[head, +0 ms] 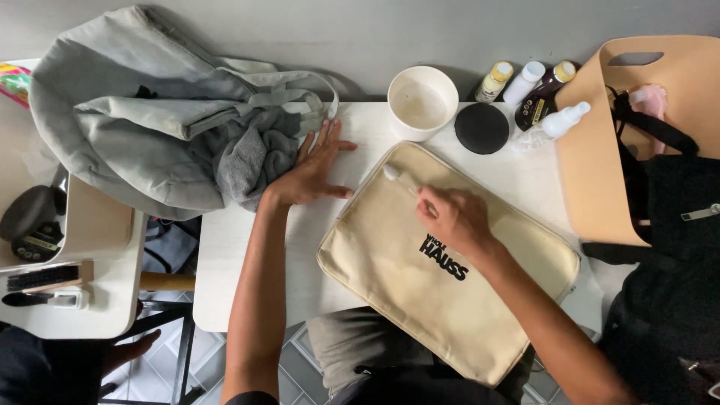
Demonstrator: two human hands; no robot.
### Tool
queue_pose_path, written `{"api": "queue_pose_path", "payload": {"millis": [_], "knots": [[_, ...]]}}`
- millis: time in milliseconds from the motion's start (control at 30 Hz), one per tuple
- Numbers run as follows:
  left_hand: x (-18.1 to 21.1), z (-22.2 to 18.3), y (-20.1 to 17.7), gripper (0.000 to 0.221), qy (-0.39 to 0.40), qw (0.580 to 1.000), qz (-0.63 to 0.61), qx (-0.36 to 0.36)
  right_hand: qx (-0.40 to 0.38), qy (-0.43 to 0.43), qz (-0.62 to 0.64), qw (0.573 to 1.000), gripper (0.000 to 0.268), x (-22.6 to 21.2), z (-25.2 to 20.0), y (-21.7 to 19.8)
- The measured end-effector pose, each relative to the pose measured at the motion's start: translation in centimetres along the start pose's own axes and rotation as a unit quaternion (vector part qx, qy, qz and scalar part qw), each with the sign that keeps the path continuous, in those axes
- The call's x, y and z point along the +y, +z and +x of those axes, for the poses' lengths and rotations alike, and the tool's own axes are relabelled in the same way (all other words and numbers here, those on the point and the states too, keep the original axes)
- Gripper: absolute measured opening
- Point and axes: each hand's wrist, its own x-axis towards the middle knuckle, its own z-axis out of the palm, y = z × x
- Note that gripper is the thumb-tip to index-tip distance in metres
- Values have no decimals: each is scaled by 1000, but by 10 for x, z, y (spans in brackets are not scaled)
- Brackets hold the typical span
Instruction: Cleaning a canvas bag by applying cleaning solution and scrubbing the surface with a brush.
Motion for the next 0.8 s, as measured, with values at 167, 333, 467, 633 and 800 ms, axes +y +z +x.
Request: {"api": "queue_pose_path", "payload": {"millis": [167,333,467,633,800], "knots": [[2,-2,-1,108,-7,1000,-7,5,15,-50,-27,998,11,-55,-3,-13],[0,-1,0,107,-12,1000,-28,-4,8,78,-103,992,13,0,1,-4],[4,1,-1,113,-18,999,-29,-11,-31,-1,16,999,15,-44,7,-25],[1,-2,1,102,-15,999,-21,-22,-66,91,-3,994,9,-6,17,-31],[10,1,-10,94,-25,999,-24,-37,-88,55,-11,995,21,7,12,-30]]}}
